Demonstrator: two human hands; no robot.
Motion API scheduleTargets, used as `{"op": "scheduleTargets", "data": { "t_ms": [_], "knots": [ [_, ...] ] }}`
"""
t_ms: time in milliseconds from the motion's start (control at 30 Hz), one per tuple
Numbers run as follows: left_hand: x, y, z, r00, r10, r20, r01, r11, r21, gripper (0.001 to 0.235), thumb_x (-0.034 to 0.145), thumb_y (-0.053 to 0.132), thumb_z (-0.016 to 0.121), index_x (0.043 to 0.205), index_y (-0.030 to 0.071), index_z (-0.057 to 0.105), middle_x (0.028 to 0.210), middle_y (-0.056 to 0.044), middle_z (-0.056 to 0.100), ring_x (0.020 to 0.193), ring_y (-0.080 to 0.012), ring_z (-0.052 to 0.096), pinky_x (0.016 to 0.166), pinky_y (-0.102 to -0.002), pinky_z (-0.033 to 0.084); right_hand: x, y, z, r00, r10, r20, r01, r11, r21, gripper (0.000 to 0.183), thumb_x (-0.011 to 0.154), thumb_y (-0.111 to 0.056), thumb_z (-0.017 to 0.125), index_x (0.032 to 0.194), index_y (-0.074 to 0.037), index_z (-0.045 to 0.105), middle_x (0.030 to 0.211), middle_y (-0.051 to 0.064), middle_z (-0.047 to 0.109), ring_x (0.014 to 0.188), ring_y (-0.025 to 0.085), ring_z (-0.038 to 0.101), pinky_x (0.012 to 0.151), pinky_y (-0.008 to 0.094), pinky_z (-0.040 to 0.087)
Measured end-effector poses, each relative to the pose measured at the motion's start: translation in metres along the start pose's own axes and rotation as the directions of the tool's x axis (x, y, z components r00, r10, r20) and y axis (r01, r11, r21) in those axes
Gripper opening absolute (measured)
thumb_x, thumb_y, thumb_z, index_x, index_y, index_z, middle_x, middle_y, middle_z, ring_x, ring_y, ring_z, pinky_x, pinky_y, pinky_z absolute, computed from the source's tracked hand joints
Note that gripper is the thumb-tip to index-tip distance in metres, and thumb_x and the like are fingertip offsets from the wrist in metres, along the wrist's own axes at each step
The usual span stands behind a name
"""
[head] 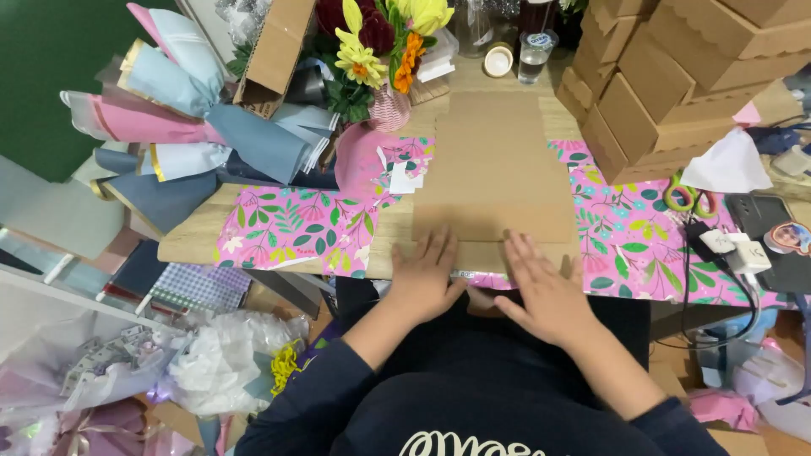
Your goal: The person folds a flat cardboard piece along pre-scored lines to form a box shape. They then insert small cardboard tabs into slots to secure the structure.
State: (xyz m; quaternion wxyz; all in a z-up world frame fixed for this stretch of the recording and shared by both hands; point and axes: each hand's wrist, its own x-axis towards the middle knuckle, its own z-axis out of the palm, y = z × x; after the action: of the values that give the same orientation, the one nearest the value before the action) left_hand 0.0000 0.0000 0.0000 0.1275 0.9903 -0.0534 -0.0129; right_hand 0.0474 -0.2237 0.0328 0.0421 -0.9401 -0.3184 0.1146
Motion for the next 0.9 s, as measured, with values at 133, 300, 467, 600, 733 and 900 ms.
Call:
{"op": "scheduleTargets", "data": {
  "t_ms": [133, 300, 467, 600, 733, 900],
  "knots": [
    [0.004, -0.003, 0.007, 0.989, 0.039, -0.141, -0.028, 0.997, 0.077, 0.074, 0.099, 0.05, 0.052, 0.157, 0.005, 0.038, 0.155, -0.024, 0.041, 0.145, -0.0432, 0.037, 0.102, -0.083, 0.025, 0.012, 0.011, 0.026, 1.0, 0.03, -0.003, -0.03, 0.997, -0.077, 0.082, 0.098, -0.062, 0.042, 0.165, -0.026, 0.01, 0.173, -0.005, 0.01, 0.158, 0.017, 0.012, 0.11, 0.082, 0.025],
    [0.002, -0.034, 0.013, 0.975, 0.036, -0.217, -0.025, 0.998, 0.054, 0.053, 0.1, 0.048, 0.047, 0.148, 0.025, 0.053, 0.145, -0.009, 0.055, 0.138, -0.0303, 0.048, 0.102, -0.075, 0.029, 0.012, 0.034, 0.032, 0.995, 0.09, -0.043, -0.092, 0.994, -0.056, 0.07, 0.099, -0.061, 0.038, 0.162, -0.035, 0.021, 0.166, -0.012, 0.028, 0.154, 0.01, 0.024, 0.109, 0.08, 0.026],
    [0.016, 0.001, 0.001, 0.982, 0.072, -0.173, -0.066, 0.997, 0.04, 0.061, 0.094, 0.044, 0.057, 0.147, 0.015, 0.052, 0.151, -0.016, 0.048, 0.141, -0.035, 0.043, 0.101, -0.078, 0.026, 0.031, 0.012, 0.019, 0.99, -0.052, -0.13, 0.049, 0.999, -0.024, 0.069, 0.097, -0.055, 0.051, 0.158, -0.03, 0.031, 0.167, -0.009, 0.029, 0.154, 0.015, 0.025, 0.109, 0.081, 0.029],
    [0.034, 0.014, 0.037, 0.945, 0.178, -0.275, -0.146, 0.98, 0.132, 0.063, 0.094, 0.027, 0.054, 0.153, 0.008, 0.044, 0.151, -0.015, 0.048, 0.14, -0.0323, 0.045, 0.1, -0.078, 0.027, 0.053, 0.009, 0.032, 0.995, -0.068, -0.068, 0.067, 0.998, -0.016, 0.063, 0.098, -0.046, 0.053, 0.155, -0.022, 0.038, 0.164, -0.004, 0.036, 0.152, 0.018, 0.031, 0.11, 0.077, 0.033],
    [0.036, 0.007, 0.022, 0.926, 0.159, -0.341, -0.129, 0.986, 0.109, 0.062, 0.089, 0.037, 0.051, 0.146, 0.013, 0.053, 0.153, 0.0, 0.053, 0.139, -0.0162, 0.048, 0.099, -0.075, 0.032, 0.06, 0.022, 0.038, 0.974, -0.067, -0.217, 0.067, 0.998, -0.011, 0.069, 0.09, -0.053, 0.057, 0.154, -0.034, 0.04, 0.162, -0.014, 0.039, 0.149, 0.006, 0.033, 0.109, 0.074, 0.025],
    [0.035, 0.003, 0.025, 0.923, 0.182, -0.34, -0.135, 0.978, 0.156, 0.062, 0.088, 0.036, 0.054, 0.148, 0.018, 0.054, 0.153, 0.003, 0.054, 0.14, -0.0136, 0.047, 0.101, -0.072, 0.033, 0.057, 0.022, 0.021, 0.988, 0.064, -0.137, -0.065, 0.998, -0.005, 0.074, 0.088, -0.059, 0.056, 0.154, -0.036, 0.032, 0.156, -0.022, 0.043, 0.15, 0.005, 0.03, 0.107, 0.078, 0.026]
  ]
}}
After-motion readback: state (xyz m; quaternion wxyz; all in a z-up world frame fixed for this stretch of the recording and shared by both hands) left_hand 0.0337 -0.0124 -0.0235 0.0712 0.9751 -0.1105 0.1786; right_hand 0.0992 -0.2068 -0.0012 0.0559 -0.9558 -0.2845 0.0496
